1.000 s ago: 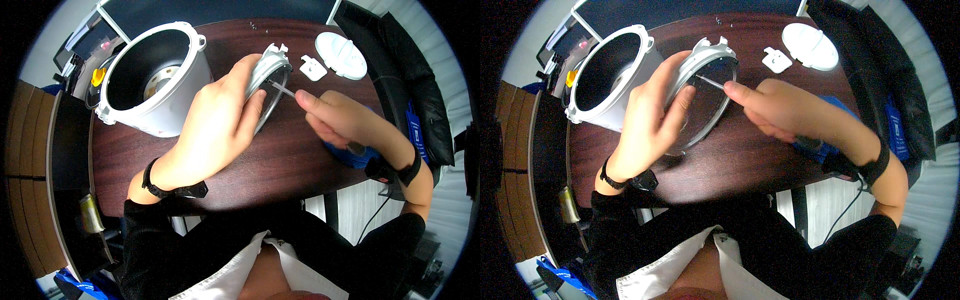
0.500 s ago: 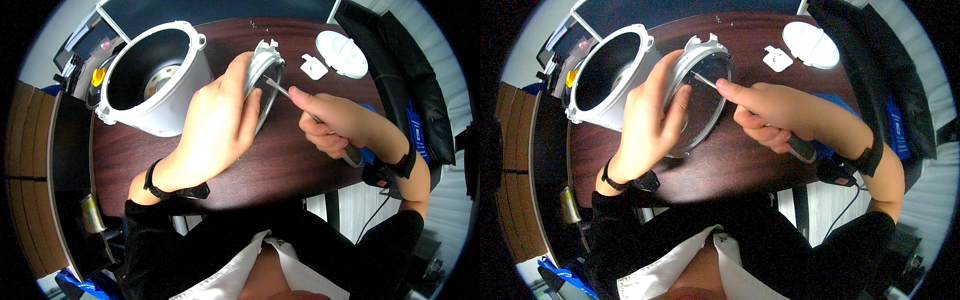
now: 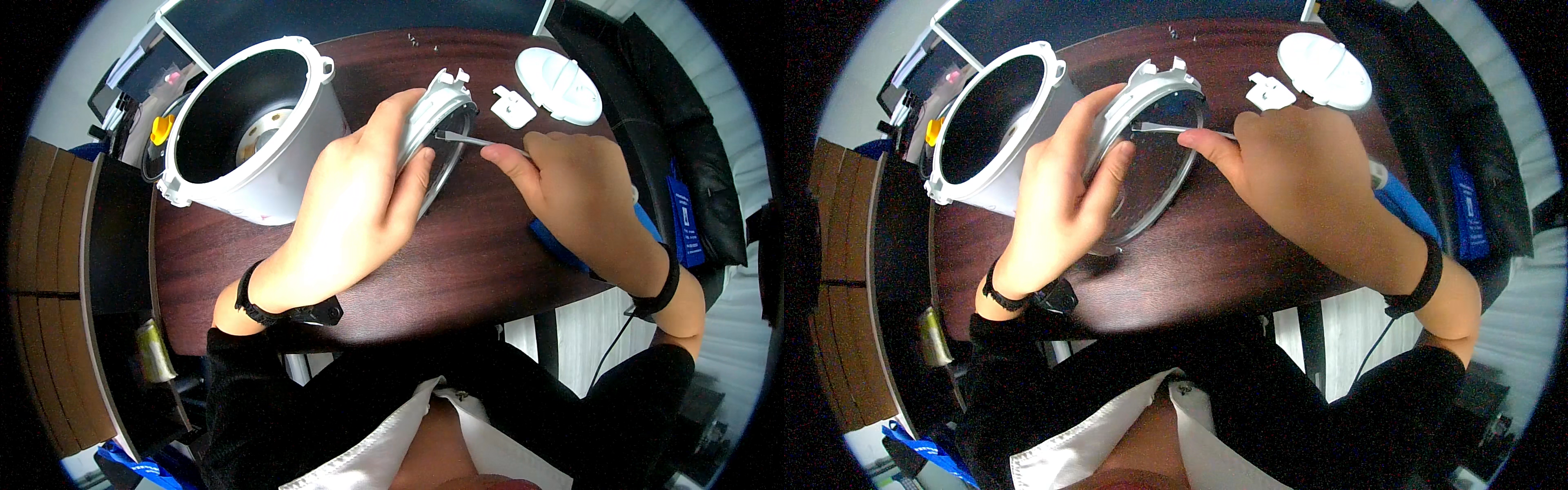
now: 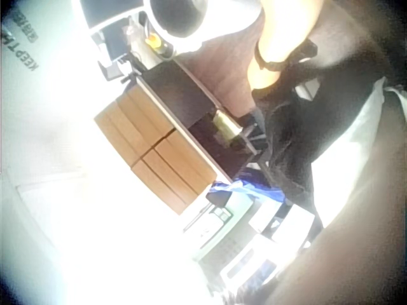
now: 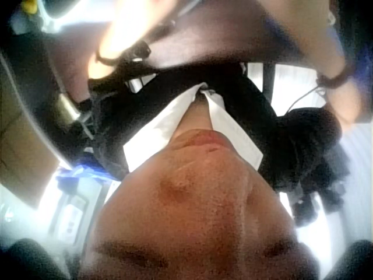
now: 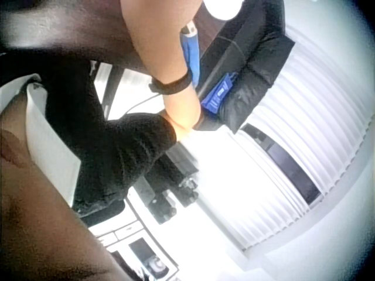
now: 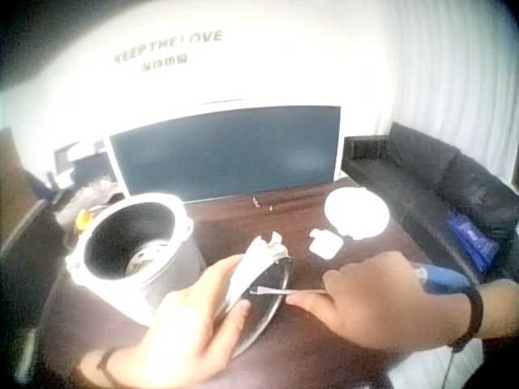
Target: The person assembles a white plastic lid by inserting and tightening screws with a screwdriver. They handle the lid, screws, and screwdriver, then use the screwdriver to pry or adjust a rim on the lid.
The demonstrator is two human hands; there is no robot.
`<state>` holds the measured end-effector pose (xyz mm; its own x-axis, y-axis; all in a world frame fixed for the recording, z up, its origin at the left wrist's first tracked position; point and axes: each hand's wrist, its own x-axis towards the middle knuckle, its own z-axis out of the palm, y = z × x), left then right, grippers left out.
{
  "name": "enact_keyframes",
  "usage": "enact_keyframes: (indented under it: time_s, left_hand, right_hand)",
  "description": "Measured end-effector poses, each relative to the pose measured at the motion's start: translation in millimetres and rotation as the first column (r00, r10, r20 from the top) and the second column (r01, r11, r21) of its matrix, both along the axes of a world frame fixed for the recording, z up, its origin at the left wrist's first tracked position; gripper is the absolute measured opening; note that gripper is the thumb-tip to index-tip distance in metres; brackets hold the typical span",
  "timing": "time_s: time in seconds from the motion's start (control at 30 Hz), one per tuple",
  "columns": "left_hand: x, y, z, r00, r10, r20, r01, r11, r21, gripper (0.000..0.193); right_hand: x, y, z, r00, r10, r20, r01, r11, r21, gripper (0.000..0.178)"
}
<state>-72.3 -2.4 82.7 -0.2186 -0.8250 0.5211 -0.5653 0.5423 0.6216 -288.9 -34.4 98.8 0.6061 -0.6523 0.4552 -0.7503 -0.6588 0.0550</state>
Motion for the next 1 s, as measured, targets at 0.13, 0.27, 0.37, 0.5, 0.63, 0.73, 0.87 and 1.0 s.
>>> enact_keyframes:
  time_s: [0.13, 0.27, 0.37, 0.5, 0.63, 0.73, 0.87, 1.0]
  left_hand:
    - [2.2, -2.8, -0.5, 0.999, 0.008, 0.045, -0.006, 0.999, -0.052, 0.039]
    - [1.4, -1.7, 0.7, 0.998, 0.03, 0.058, -0.027, 0.999, -0.043, 0.039]
    - [0.3, -1.9, 1.0, 0.999, 0.021, 0.027, -0.02, 1.0, -0.015, 0.039]
    - [3.6, -7.3, 1.0, 1.0, -0.022, 0.018, 0.023, 1.0, -0.021, 0.039]
    - [5.0, -9.4, 4.4, 0.998, -0.051, 0.044, 0.051, 0.999, -0.008, 0.039]
    - [5.5, -8.5, 5.0, 0.998, -0.041, 0.047, 0.041, 0.999, 0.005, 0.039]
    - [6.4, -8.3, 4.8, 0.996, -0.029, 0.084, 0.032, 0.999, -0.041, 0.039]
    - [6.2, -8.4, 6.0, 0.996, -0.041, 0.076, 0.041, 0.999, 0.0, 0.039]
  right_hand:
    - [4.3, -4.9, -3.4, 0.976, -0.115, 0.183, 0.011, 0.872, 0.49, 0.06]
    - [2.7, -14.8, 3.7, 0.942, -0.261, 0.211, -0.099, 0.384, 0.918, 0.07]
    - [-0.6, -21.6, 10.4, 0.945, -0.306, 0.113, -0.123, -0.013, 0.992, 0.07]
    - [-3.0, -18.1, 3.4, 0.957, -0.218, 0.189, -0.063, 0.482, 0.874, 0.061]
    - [-6.3, -11.3, 2.1, 0.999, 0.044, 0.0, -0.043, 0.964, 0.263, 0.05]
    - [-3.3, -9.1, 0.6, 0.991, 0.069, -0.114, -0.079, 0.994, -0.078, 0.047]
    - [2.0, -10.3, 1.1, 0.996, 0.006, -0.087, -0.022, 0.982, -0.186, 0.05]
    - [1.7, -12.6, 4.0, 0.996, 0.002, -0.094, -0.03, 0.955, -0.296, 0.052]
